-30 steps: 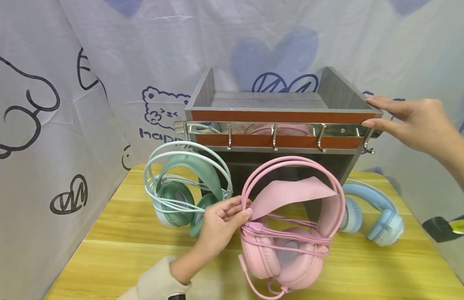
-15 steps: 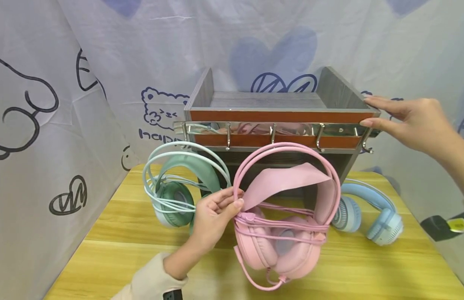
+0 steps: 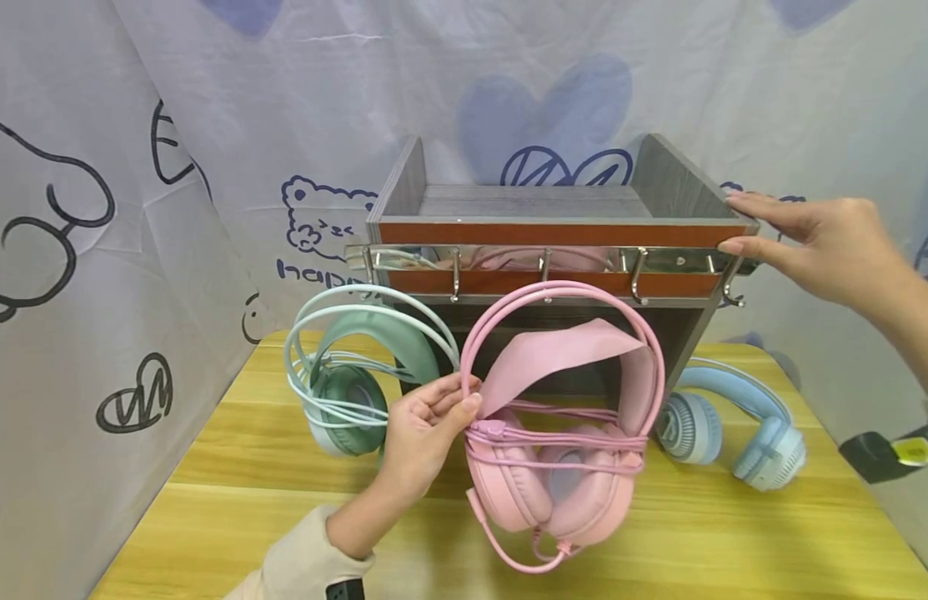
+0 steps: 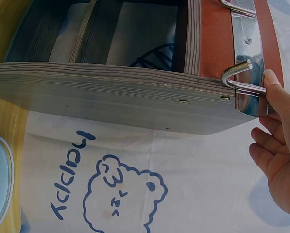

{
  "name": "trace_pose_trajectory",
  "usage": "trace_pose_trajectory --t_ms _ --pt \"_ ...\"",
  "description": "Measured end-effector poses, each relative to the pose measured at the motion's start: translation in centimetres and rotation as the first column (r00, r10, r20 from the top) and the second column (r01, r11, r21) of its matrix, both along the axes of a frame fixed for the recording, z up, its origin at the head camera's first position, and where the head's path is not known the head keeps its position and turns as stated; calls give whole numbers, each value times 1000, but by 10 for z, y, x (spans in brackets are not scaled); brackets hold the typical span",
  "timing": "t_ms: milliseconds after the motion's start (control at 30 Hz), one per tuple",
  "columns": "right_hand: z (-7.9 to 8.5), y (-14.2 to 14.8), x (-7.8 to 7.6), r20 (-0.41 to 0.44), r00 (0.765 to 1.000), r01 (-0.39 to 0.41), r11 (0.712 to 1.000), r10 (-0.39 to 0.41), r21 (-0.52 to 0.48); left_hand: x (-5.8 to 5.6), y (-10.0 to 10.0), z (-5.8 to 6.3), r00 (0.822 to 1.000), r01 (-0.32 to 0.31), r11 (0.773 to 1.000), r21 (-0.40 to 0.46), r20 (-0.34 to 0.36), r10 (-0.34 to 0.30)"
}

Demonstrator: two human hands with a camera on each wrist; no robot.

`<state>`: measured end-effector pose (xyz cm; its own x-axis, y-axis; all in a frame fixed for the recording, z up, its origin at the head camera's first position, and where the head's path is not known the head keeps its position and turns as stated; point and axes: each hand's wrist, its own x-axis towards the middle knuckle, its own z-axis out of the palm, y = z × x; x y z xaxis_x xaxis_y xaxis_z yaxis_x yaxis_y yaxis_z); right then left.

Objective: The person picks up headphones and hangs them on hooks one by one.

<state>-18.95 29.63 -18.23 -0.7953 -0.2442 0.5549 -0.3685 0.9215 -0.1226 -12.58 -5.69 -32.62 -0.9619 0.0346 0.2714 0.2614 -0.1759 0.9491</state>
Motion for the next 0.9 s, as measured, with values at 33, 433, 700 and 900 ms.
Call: trace_pose_trajectory --t_ms 33,433,700,900 --pt "0 0 0 1 1000 0 1000 0 0 0 0 0 1000 -5 1000 -2 1 5" --pt "-1 0 0 0 1000 -3 1000 3 -5 0 -1 -4 999 -29 1000 6 26 29" --pt "-1 0 0 8 1000 2 1000 -2 0 0 -1 -9 998 -45 999 17 44 44" --pt "-1 0 1 25 1000 14 1000 -14 -5 -1 -1 -12 998 -50 998 -27 -26 49"
